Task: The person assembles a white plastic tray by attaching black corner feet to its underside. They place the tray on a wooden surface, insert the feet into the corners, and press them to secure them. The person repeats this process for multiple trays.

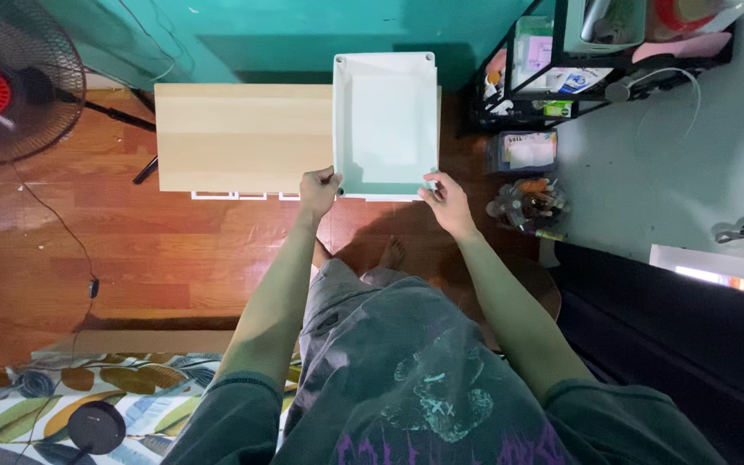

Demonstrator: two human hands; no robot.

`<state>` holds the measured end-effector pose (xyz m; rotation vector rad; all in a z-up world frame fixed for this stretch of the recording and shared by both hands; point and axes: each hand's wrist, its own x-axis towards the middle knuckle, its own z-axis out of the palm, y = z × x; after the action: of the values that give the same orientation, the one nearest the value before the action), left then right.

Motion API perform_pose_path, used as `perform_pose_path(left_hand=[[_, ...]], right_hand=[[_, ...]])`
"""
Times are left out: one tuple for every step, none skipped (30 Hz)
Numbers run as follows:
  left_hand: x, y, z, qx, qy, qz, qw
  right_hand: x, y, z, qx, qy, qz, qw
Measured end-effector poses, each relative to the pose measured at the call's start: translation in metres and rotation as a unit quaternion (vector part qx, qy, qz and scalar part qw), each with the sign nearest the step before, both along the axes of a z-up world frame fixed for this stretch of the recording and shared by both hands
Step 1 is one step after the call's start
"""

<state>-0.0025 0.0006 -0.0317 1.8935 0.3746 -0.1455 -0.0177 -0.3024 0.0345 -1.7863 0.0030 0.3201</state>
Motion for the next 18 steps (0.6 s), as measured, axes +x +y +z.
perform_pose_path(left_hand=[[0.0,-0.001,-0.005,0.001,0.0,0.003,1.0],[0.0,-0.001,-0.009,0.003,-0.001,0.006,1.0],[0.001,-0.001,-0.012,0.005,0.0,0.01,1.0],[0.002,-0.001,-0.014,0.03,-0.036,0.007,0.999],[0.002,-0.001,-0.015,0.055,-0.072,0.003,0.996],[0.002,0.0,-0.016,0.079,-0.108,-0.001,0.991],[0.001,0.001,-0.017,0.066,-0.053,0.001,0.996],[-0.001,0.001,-0.017,0.052,0.002,0.002,0.999],[-0.002,0.001,-0.017,0.038,0.056,0.001,0.998],[-0.003,0.001,-0.017,0.052,0.056,-0.005,0.997],[-0.003,0.001,-0.017,0.067,0.054,-0.011,0.996],[-0.004,0.001,-0.018,0.082,0.052,-0.017,0.995],[-0.005,0.001,-0.019,0.078,0.05,-0.017,0.996],[-0.006,0.001,-0.02,0.073,0.047,-0.018,0.996],[-0.006,0.001,-0.021,0.07,0.044,-0.019,0.996],[-0.007,0.001,-0.022,0.082,0.063,-0.025,0.994],[-0.008,0.001,-0.022,0.095,0.081,-0.031,0.992],[-0.007,0.002,-0.023,0.108,0.1,-0.037,0.988]], right_hand=[[-0.001,0.0,-0.002,-0.016,0.004,-0.001,1.0],[-0.001,0.0,-0.004,-0.032,0.008,-0.002,0.999],[-0.002,-0.001,-0.009,-0.043,0.016,-0.004,0.999],[-0.003,-0.003,-0.014,-0.054,0.024,-0.007,0.998],[-0.004,-0.005,-0.021,-0.066,0.031,-0.01,0.997],[-0.004,-0.005,-0.029,-0.018,0.013,-0.016,1.0],[-0.003,-0.007,-0.04,0.029,-0.006,-0.022,0.999],[-0.003,-0.008,-0.05,0.077,-0.024,-0.028,0.996],[-0.004,-0.01,-0.061,0.087,-0.022,-0.03,0.996],[-0.005,-0.011,-0.07,0.097,-0.021,-0.032,0.995],[-0.006,-0.013,-0.079,0.107,-0.02,-0.035,0.993],[-0.008,-0.015,-0.086,0.094,-0.015,-0.04,0.995],[-0.009,-0.015,-0.092,0.082,-0.009,-0.045,0.996],[-0.009,-0.017,-0.096,0.07,-0.003,-0.05,0.996],[-0.01,-0.019,-0.098,0.05,0.0,-0.046,0.998],[-0.011,-0.02,-0.098,0.031,0.004,-0.042,0.999],[-0.012,-0.02,-0.098,0.011,0.008,-0.038,0.999],[-0.012,-0.02,-0.096,0.008,0.005,-0.037,0.999]])
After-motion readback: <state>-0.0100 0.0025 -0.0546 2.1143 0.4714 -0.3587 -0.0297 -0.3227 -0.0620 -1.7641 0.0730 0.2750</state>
